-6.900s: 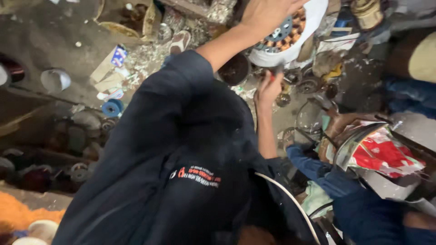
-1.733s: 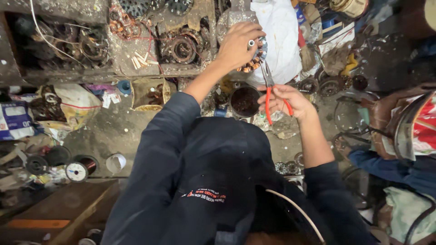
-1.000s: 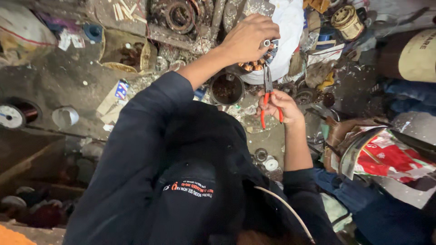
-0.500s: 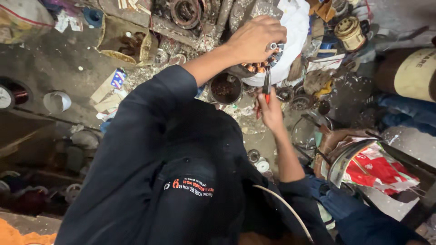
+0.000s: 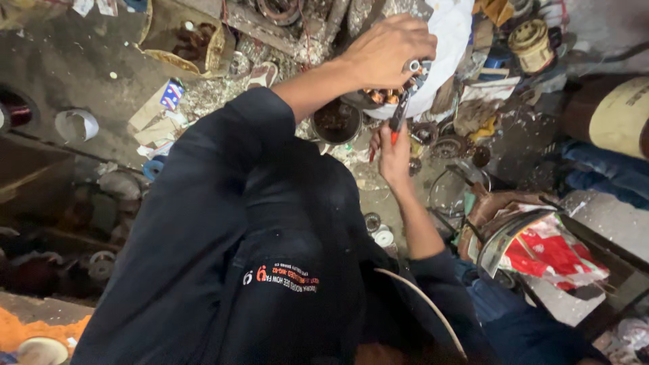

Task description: The person uses red-handled pliers to cut copper wire from a circular motor stator. They repeatedly rotate the stator and snip individual wire loops, dropping the cut pieces into a container below.

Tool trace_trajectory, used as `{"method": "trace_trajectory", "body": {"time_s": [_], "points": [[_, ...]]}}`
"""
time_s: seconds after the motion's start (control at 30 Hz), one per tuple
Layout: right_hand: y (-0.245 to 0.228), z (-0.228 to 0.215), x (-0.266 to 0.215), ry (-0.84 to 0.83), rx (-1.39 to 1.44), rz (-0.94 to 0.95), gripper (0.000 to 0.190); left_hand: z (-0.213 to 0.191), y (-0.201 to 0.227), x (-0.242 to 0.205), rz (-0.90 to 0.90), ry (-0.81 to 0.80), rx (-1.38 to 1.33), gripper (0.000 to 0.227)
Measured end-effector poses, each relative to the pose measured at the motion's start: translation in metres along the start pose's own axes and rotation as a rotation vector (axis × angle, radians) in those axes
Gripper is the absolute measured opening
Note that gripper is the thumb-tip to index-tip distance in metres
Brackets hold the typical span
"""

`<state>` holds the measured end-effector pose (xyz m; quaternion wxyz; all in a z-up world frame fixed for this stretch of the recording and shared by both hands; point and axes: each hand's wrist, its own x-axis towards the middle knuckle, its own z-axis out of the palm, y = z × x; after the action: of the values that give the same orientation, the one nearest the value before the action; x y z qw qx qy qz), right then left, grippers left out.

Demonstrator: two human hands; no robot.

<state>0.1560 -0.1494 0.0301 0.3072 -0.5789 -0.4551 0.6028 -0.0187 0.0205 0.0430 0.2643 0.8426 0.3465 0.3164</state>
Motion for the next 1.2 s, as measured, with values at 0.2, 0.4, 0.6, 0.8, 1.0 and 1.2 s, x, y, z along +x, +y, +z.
{"method": "trace_trajectory", "body": {"time_s": [0.2, 0.4, 0.6, 0.8, 1.0, 1.2], "points": [[0.015, 0.003, 0.012, 0.094, -0.137, 0.026, 0.021, -0.009, 0.001, 0.001, 0.098, 0.090, 0.039, 0.029], [0.037, -0.035, 0.000, -0.234, 0.483, 0.141, 0.019, -0.012, 0.008, 0.003, 0.070, 0.064, 0.009, 0.024], [0.059, -0.004, 0.022, 0.378, -0.704, -0.184, 0.024, -0.006, 0.007, -0.001, -0.038, -0.001, 0.000, 0.023], [0.028, 0.004, 0.010, 0.314, -0.527, -0.092, 0.021, -0.008, 0.005, 0.001, 0.013, 0.042, 0.043, 0.030], [0.005, -0.022, -0.002, -0.214, 0.281, 0.090, 0.028, -0.006, 0.004, 0.001, 0.003, 0.035, -0.009, 0.029], [-0.014, -0.008, -0.011, -0.158, 0.326, 0.133, 0.039, -0.009, 0.007, 0.002, -0.015, 0.029, -0.002, 0.025]]}}
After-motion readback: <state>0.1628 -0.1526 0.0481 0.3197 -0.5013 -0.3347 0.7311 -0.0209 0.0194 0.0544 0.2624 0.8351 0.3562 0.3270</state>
